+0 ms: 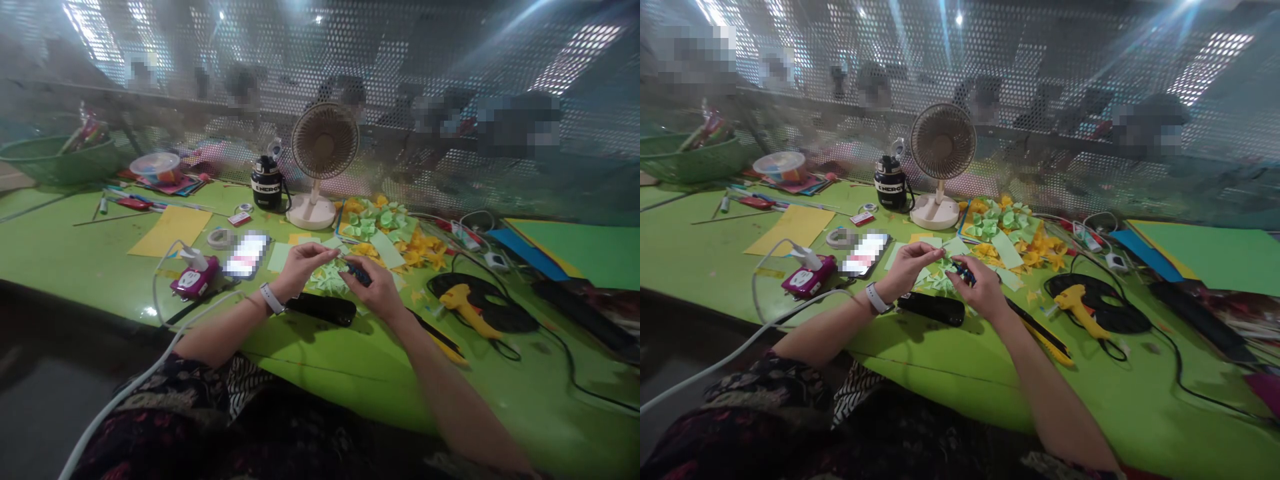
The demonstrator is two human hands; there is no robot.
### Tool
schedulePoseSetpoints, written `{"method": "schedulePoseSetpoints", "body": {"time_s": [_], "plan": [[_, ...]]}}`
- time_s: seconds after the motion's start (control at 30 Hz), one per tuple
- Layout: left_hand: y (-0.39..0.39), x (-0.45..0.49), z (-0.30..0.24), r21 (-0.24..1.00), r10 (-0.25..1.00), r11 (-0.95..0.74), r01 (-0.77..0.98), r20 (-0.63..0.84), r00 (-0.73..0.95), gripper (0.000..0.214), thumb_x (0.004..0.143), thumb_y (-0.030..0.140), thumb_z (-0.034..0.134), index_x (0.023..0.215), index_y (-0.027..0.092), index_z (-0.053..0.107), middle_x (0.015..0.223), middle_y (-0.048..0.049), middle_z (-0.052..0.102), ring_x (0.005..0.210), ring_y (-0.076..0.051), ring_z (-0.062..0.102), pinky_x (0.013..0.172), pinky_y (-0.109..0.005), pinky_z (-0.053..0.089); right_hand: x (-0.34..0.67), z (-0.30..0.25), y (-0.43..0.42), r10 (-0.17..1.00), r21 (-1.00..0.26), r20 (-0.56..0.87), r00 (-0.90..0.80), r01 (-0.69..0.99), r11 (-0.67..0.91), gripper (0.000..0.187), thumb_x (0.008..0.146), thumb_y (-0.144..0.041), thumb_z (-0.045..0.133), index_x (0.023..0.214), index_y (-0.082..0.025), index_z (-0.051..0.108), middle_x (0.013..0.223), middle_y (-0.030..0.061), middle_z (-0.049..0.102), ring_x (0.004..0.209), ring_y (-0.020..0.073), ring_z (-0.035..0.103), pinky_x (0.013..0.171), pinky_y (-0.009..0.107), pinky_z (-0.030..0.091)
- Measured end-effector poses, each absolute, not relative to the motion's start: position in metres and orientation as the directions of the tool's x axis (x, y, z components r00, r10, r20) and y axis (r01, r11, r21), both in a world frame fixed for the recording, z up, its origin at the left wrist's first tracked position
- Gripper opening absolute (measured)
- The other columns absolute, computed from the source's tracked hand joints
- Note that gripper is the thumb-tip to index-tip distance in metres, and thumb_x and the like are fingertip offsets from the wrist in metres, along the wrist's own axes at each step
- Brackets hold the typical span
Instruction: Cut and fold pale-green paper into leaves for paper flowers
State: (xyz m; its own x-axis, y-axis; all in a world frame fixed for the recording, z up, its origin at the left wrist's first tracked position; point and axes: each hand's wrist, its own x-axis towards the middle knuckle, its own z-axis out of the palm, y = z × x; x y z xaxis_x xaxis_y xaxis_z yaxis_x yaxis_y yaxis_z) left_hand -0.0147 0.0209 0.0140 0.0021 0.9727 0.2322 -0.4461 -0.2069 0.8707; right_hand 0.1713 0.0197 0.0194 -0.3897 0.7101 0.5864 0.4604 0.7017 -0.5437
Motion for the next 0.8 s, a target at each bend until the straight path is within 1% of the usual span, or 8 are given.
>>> {"method": "schedulePoseSetpoints", "body": {"time_s": [0.13,0.2,0.3,0.47,0.57,0.7,0.73,0.8], "plan": [[0.0184,-0.0143,0.0171,0.876,0.972,-0.220,-0.430,0.234,-0.020,0.027,0.060,0.036,0.088,0.066,0.017,0.070,0.072,-0.0009,0.073,0.074,-0.013,0.067,0.081,-0.031,0.052,0.1697,0.0154,0.0205,0.688,-0.486,0.630,-0.360,0.509,0.711,0.021,0.092,-0.038,0.058,0.101,-0.022,0.067,0.094,0.0080,0.073,0.085,0.0220,0.069,0.078,0.035,0.056],[0.0178,-0.0147,0.0175,0.881,0.969,-0.227,-0.416,0.246,-0.008,0.027,0.060,0.036,0.087,0.070,0.017,0.071,0.076,-0.0020,0.075,0.076,-0.014,0.068,0.082,-0.032,0.053,0.1702,0.0145,0.0214,0.700,-0.507,0.617,-0.359,0.500,0.702,0.020,0.093,-0.039,0.057,0.099,-0.023,0.068,0.092,0.0078,0.073,0.086,0.0224,0.069,0.078,0.035,0.056],[0.0183,-0.0160,0.0166,0.883,0.962,-0.244,-0.400,0.271,0.012,0.026,0.062,0.037,0.086,0.073,0.018,0.073,0.081,-0.0030,0.076,0.079,-0.015,0.069,0.082,-0.033,0.053,0.1720,0.0146,0.0229,0.728,-0.565,0.586,-0.355,0.466,0.682,0.021,0.092,-0.040,0.058,0.099,-0.023,0.068,0.091,0.0072,0.072,0.084,0.0221,0.069,0.072,0.035,0.057],[0.0199,-0.0176,0.0161,0.895,0.959,-0.251,-0.368,0.281,0.029,0.025,0.063,0.038,0.086,0.076,0.019,0.076,0.082,-0.0035,0.076,0.079,-0.015,0.067,0.083,-0.033,0.051,0.1750,0.0155,0.0252,0.763,-0.643,0.514,-0.393,0.412,0.646,0.021,0.090,-0.039,0.060,0.096,-0.021,0.069,0.087,0.0059,0.071,0.074,0.0192,0.067,0.065,0.033,0.056],[0.0200,-0.0178,0.0173,0.894,0.956,-0.267,-0.360,0.293,0.019,0.023,0.063,0.037,0.086,0.073,0.019,0.075,0.080,-0.0023,0.074,0.079,-0.014,0.066,0.082,-0.031,0.051,0.1743,0.0156,0.0250,0.753,-0.633,0.519,-0.405,0.410,0.657,0.022,0.089,-0.039,0.061,0.100,-0.021,0.068,0.089,0.0059,0.072,0.074,0.0188,0.067,0.067,0.033,0.056],[0.0191,-0.0167,0.0199,0.887,0.960,-0.273,-0.373,0.277,-0.044,0.028,0.061,0.038,0.087,0.064,0.017,0.069,0.069,0.0006,0.069,0.071,-0.011,0.063,0.078,-0.029,0.050,0.1707,0.0143,0.0229,0.731,-0.580,0.591,-0.341,0.451,0.679,0.025,0.088,-0.039,0.063,0.107,-0.023,0.068,0.098,0.0072,0.072,0.084,0.0206,0.068,0.075,0.034,0.057],[0.0188,-0.0162,0.0206,0.886,0.961,-0.272,-0.376,0.271,-0.055,0.029,0.060,0.038,0.088,0.063,0.016,0.068,0.067,0.0010,0.068,0.069,-0.011,0.062,0.077,-0.029,0.049,0.1701,0.0138,0.0226,0.730,-0.582,0.598,-0.332,0.447,0.680,0.024,0.090,-0.040,0.062,0.107,-0.023,0.068,0.098,0.0075,0.072,0.084,0.0205,0.068,0.075,0.034,0.057],[0.0183,-0.0153,0.0214,0.883,0.963,-0.264,-0.389,0.265,-0.053,0.029,0.058,0.037,0.088,0.065,0.017,0.069,0.069,0.0006,0.070,0.070,-0.011,0.063,0.077,-0.030,0.050,0.1693,0.0129,0.0226,0.747,-0.623,0.580,-0.324,0.415,0.663,0.024,0.092,-0.041,0.058,0.104,-0.023,0.069,0.097,0.0078,0.071,0.075,0.0187,0.068,0.069,0.033,0.058]]}}
